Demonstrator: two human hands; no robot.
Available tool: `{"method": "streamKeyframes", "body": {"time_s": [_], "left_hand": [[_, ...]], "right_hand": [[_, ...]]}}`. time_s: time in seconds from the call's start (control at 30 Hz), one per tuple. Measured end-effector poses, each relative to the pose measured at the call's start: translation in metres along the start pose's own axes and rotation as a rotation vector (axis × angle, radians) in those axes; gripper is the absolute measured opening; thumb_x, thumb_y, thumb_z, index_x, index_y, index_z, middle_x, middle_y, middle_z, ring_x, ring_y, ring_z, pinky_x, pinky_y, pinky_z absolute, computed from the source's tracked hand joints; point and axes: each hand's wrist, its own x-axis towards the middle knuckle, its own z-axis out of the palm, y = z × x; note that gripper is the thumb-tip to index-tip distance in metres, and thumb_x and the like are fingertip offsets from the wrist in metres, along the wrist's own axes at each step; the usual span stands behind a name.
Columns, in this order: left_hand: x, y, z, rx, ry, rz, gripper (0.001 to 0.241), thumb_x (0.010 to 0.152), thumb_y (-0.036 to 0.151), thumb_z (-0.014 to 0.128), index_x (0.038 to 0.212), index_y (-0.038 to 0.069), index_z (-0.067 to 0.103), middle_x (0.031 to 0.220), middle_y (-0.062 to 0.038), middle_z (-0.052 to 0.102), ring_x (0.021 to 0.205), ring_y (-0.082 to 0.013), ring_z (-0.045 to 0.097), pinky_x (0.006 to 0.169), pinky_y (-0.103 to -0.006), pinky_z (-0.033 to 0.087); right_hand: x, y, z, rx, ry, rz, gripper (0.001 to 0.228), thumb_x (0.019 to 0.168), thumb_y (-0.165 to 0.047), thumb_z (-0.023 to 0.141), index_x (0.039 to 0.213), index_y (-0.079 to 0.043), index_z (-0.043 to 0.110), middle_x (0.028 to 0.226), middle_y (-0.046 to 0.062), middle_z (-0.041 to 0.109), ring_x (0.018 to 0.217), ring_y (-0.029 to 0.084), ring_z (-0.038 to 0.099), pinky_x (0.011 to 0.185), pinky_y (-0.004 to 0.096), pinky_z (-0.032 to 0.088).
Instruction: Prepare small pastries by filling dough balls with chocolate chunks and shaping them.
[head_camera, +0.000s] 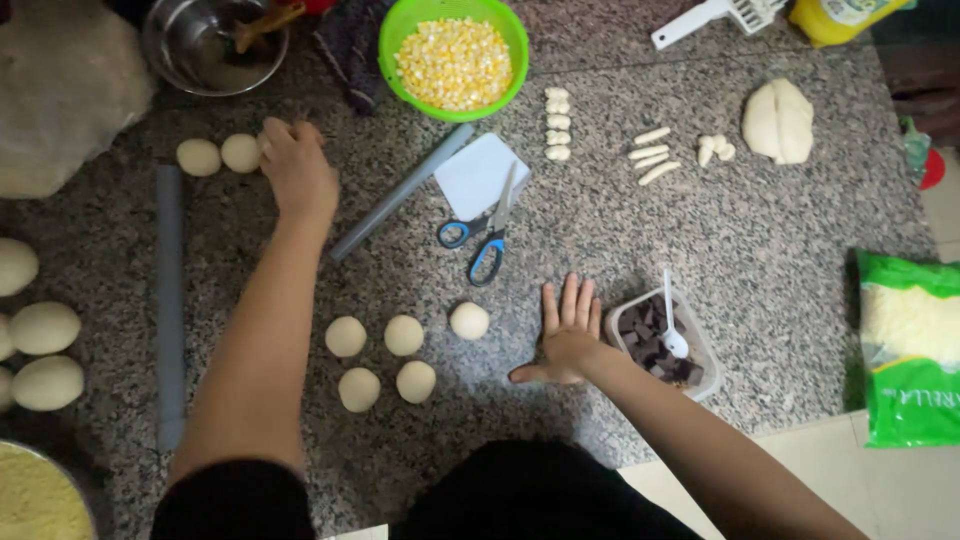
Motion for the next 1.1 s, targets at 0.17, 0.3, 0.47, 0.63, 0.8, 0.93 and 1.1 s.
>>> {"method": "streamKeyframes", "body": {"time_s": [0.17,0.3,0.47,0.63,0.8,0.93,1.1], "left_hand": [[-0.131,0.094,-0.036,-0.521,0.117,0.282,0.047,0.073,0.007,0.080,0.115,0.004,0.059,0.123,-0.020,0.049,0.117,-0.0406,0.052,0.101,-0.0514,0.045],[-0.223,0.153,-0.027,-0.692,-0.279,0.312,0.048,0.070,0.011,0.080,0.113,0.007,0.058,0.122,-0.018,0.049,0.111,-0.0382,0.058,0.094,-0.0483,0.050],[-0.290,0.170,0.014,-0.616,-0.254,0.469,0.042,0.074,0.012,0.079,0.112,0.008,0.062,0.122,-0.020,0.051,0.114,-0.0437,0.056,0.095,-0.0507,0.050],[-0.304,0.176,0.029,-0.501,-0.245,0.497,0.044,0.074,0.018,0.081,0.113,0.008,0.061,0.121,-0.021,0.051,0.116,-0.0455,0.054,0.093,-0.0518,0.050],[-0.311,0.194,0.044,-0.307,-0.177,0.642,0.054,0.077,0.037,0.083,0.116,0.007,0.061,0.133,-0.021,0.050,0.127,-0.0415,0.047,0.109,-0.0573,0.036],[-0.305,0.206,0.068,-0.334,-0.001,0.792,0.063,0.088,0.045,0.075,0.131,0.002,0.058,0.145,-0.025,0.045,0.141,-0.0443,0.038,0.120,-0.0588,0.024],[-0.304,0.211,0.060,-0.253,0.011,0.849,0.068,0.096,0.046,0.064,0.147,0.003,0.050,0.163,-0.019,0.031,0.153,-0.0387,0.026,0.125,-0.0586,0.017]], "right_hand": [[0.004,0.007,0.007,0.057,0.055,-0.044,0.162,0.063,-0.089,0.072,0.157,0.003,-0.024,0.158,0.040,-0.034,0.143,0.058,-0.036,0.119,0.066,-0.008],[0.001,0.013,0.023,0.189,0.248,-0.115,0.162,0.058,-0.084,0.079,0.160,-0.002,-0.017,0.161,0.035,-0.028,0.147,0.054,-0.033,0.122,0.064,-0.008],[0.023,0.042,0.076,0.226,0.540,-0.271,0.118,0.080,-0.054,0.079,0.162,-0.001,0.011,0.165,0.037,0.002,0.152,0.054,-0.004,0.125,0.055,0.008],[-0.083,0.077,0.067,1.177,0.417,-0.557,0.056,0.098,-0.022,0.060,0.149,-0.003,0.042,0.135,0.018,0.066,0.127,0.027,0.063,0.106,0.037,0.049],[-0.125,0.156,0.105,1.331,0.872,-0.249,0.022,0.104,-0.010,0.057,0.119,0.000,0.069,0.108,0.004,0.074,0.088,0.010,0.066,0.078,0.026,0.055],[-0.112,0.209,0.150,1.493,1.063,-0.206,0.018,0.107,-0.010,0.058,0.119,0.000,0.068,0.103,0.003,0.072,0.081,0.007,0.061,0.074,0.024,0.052],[-0.100,0.216,0.181,1.575,1.203,0.067,0.015,0.106,-0.011,0.062,0.116,-0.003,0.068,0.096,-0.001,0.070,0.077,0.004,0.056,0.070,0.022,0.048]]}}
